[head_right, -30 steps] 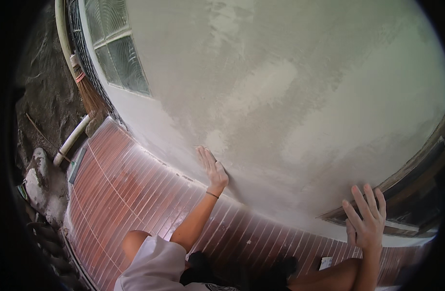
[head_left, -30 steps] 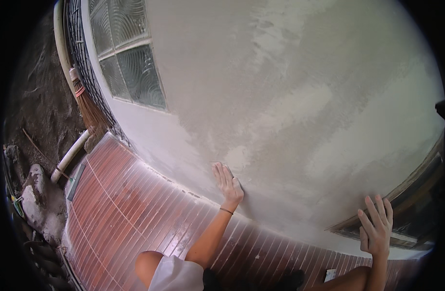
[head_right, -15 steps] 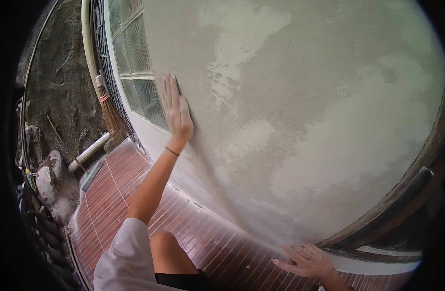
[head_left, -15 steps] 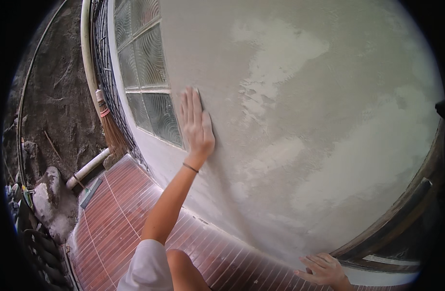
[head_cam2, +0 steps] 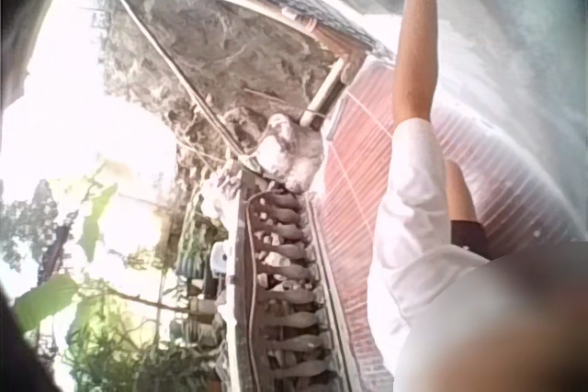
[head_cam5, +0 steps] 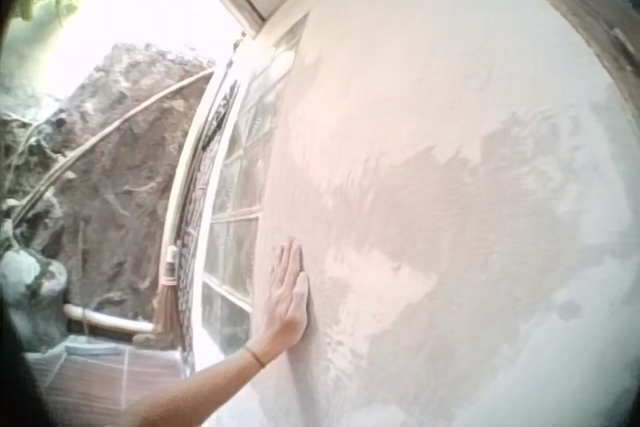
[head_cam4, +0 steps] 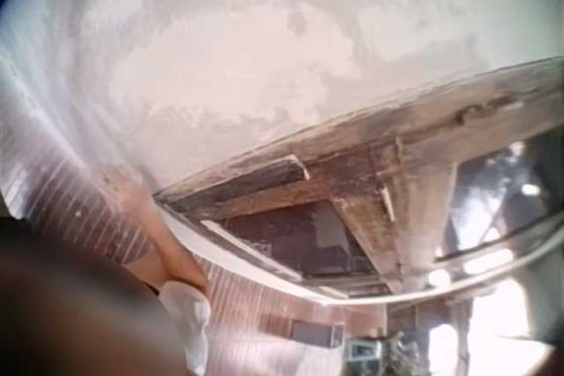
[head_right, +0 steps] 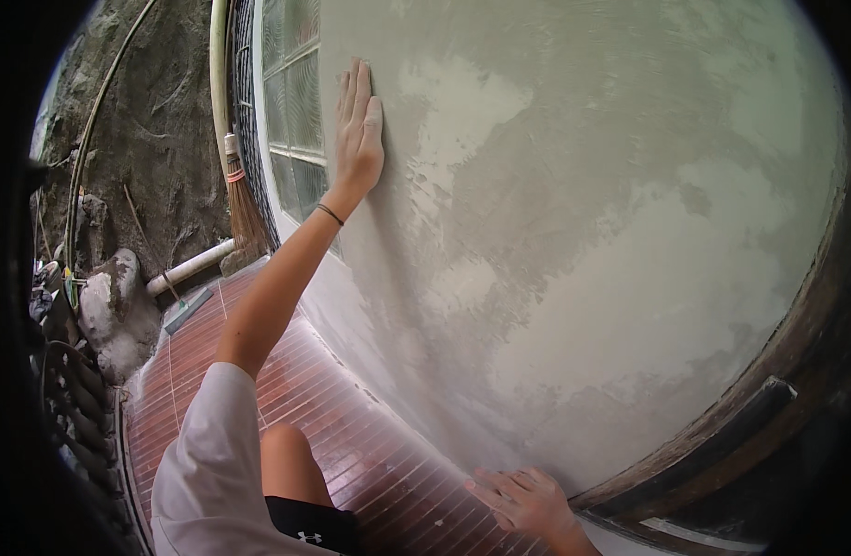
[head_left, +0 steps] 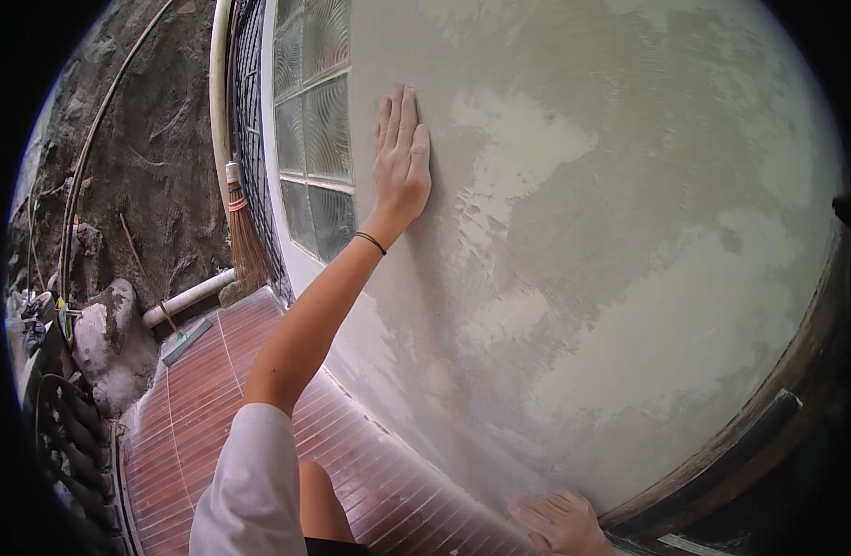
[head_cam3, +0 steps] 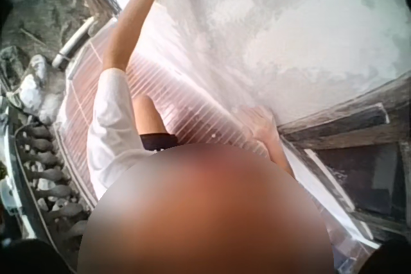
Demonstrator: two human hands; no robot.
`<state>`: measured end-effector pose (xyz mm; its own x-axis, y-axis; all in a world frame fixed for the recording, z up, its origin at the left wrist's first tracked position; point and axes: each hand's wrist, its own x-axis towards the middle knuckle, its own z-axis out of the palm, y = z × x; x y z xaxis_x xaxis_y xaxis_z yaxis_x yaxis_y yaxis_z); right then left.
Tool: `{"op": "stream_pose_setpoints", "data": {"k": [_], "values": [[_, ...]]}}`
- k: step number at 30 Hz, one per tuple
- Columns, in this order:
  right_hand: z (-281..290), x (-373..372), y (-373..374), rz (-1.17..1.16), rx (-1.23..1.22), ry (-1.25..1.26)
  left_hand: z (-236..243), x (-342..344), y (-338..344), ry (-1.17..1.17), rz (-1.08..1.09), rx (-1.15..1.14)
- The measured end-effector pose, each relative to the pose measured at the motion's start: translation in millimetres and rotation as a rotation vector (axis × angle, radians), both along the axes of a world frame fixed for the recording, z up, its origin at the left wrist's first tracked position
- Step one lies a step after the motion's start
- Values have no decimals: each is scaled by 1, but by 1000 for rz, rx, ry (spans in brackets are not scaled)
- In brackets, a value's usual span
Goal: The person smooths a freshly plastered wall by hand, moving from the lower edge upward and across the surface. They use both hands to rub and even out the plaster, working around a glass block window and a wooden door frame.
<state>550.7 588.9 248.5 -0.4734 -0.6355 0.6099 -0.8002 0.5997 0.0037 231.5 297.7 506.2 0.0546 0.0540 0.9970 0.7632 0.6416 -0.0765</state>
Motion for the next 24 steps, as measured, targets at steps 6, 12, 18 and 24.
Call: {"op": "stream_pose_setpoints", "data": {"k": [6, 12, 18, 24], "values": [[2, -15, -14, 24, 75, -2, -138, 68, 37, 67, -70, -285], [-9, -23, -31, 51, 92, 6, -144, 42, 32, -34, -20, -260], [-12, -25, -28, 0, 132, -40, 2, 10, 11, -81, -15, 162], [-14, -28, -27, -32, 132, -83, -115, 62, 30, 91, -10, -249]]}}
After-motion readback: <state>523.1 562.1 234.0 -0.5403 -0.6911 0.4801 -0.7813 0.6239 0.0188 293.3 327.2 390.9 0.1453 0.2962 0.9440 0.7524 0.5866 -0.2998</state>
